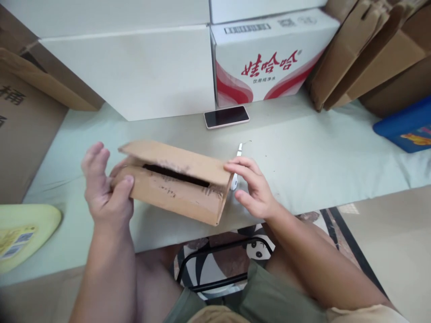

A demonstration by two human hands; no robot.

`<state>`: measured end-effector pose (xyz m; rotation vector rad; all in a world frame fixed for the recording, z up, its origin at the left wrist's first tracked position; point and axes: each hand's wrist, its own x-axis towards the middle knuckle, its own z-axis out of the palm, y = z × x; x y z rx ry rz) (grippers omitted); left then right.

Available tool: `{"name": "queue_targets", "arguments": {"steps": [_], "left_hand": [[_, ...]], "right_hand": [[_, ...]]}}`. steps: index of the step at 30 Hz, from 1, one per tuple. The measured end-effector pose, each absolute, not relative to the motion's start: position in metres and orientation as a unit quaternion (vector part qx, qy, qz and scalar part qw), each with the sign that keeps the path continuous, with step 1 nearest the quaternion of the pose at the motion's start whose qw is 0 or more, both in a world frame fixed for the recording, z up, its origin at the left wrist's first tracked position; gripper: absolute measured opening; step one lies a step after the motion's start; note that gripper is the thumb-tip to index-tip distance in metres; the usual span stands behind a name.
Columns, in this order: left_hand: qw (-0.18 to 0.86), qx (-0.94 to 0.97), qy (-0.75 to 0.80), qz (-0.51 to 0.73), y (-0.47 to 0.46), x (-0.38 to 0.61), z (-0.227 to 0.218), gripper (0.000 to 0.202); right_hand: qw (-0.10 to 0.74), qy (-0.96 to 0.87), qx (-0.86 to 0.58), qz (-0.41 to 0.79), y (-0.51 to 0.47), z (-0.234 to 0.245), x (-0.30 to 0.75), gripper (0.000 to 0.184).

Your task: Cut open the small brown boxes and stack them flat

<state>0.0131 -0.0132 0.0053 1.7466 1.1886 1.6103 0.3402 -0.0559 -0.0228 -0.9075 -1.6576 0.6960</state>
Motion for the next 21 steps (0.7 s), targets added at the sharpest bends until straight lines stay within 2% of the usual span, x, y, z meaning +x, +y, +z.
{"name": "queue_targets", "arguments": {"steps": [2, 4, 8, 11, 15, 18, 21], "left_hand": [[0.199, 0.671, 0.439, 0.563, -0.013, 0.010, 0.008, 0.035], [0.181, 0.690, 0.443, 0.543, -0.013, 0.011, 0.013, 0.025], [0.203, 0.687, 0.442, 0.540, -0.015, 0.018, 0.019, 0.024], [0.219, 0.688, 0.427, 0.544, -0.015, 0.018, 0.019, 0.025], [0.231, 0.689, 0.407, 0.553, -0.012, 0.018, 0.017, 0.026], [0.235, 0.686, 0.406, 0.557, -0.010, 0.020, 0.017, 0.025], [0.235, 0.684, 0.396, 0.566, -0.009, 0.022, 0.016, 0.025]], "right_hand": [[0.522, -0.699, -0.384, 0.303, -0.056, -0.021, 0.338, 0.037], [0.532, -0.678, -0.390, 0.324, -0.056, -0.023, 0.335, 0.041], [0.568, -0.615, -0.402, 0.371, -0.050, -0.026, 0.332, 0.038], [0.540, -0.618, -0.479, 0.312, -0.021, -0.017, 0.342, 0.031], [0.396, -0.700, -0.560, 0.199, 0.066, 0.002, 0.356, 0.039], [0.199, -0.777, -0.578, 0.153, 0.136, 0.007, 0.356, 0.063], [0.049, -0.806, -0.573, 0.140, 0.180, 0.005, 0.352, 0.084]]}}
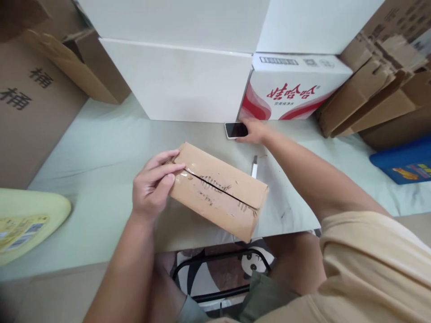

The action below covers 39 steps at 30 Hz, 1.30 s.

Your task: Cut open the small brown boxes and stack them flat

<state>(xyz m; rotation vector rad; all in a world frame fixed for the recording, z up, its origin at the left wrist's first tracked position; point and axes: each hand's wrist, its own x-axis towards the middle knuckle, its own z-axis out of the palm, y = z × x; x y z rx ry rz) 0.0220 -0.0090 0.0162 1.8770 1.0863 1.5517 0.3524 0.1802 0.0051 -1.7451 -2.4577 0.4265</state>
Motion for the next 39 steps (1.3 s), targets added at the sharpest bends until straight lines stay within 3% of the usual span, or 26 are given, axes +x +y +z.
{"name": "queue_targets", "arguments": {"steps": [3, 14, 26, 32, 34, 36, 39], "left_hand": [[0.231, 0.684, 0.396, 0.568, -0.010, 0.024, 0.015, 0.025], [0.235, 0.681, 0.400, 0.566, -0.012, 0.025, 0.014, 0.027], [0.250, 0.673, 0.402, 0.568, -0.012, 0.025, 0.013, 0.027], [0.245, 0.676, 0.392, 0.574, -0.010, 0.025, 0.013, 0.027], [0.247, 0.676, 0.394, 0.572, -0.010, 0.025, 0.013, 0.027], [0.249, 0.675, 0.399, 0.568, -0.010, 0.025, 0.014, 0.026], [0.251, 0.675, 0.402, 0.565, -0.009, 0.024, 0.015, 0.026]], "right_hand": [[-0.019, -0.810, -0.566, 0.155, 0.197, 0.001, 0.354, 0.096], [-0.139, -0.818, -0.541, 0.137, 0.215, 0.009, 0.354, 0.107], [-0.078, -0.821, -0.545, 0.151, 0.206, 0.004, 0.360, 0.099], [-0.092, -0.802, -0.566, 0.166, 0.201, 0.009, 0.356, 0.110], [-0.045, -0.802, -0.573, 0.162, 0.186, 0.013, 0.357, 0.114], [0.057, -0.807, -0.568, 0.152, 0.157, 0.015, 0.361, 0.105], [0.285, -0.760, -0.570, 0.133, 0.088, 0.007, 0.369, 0.058]]}}
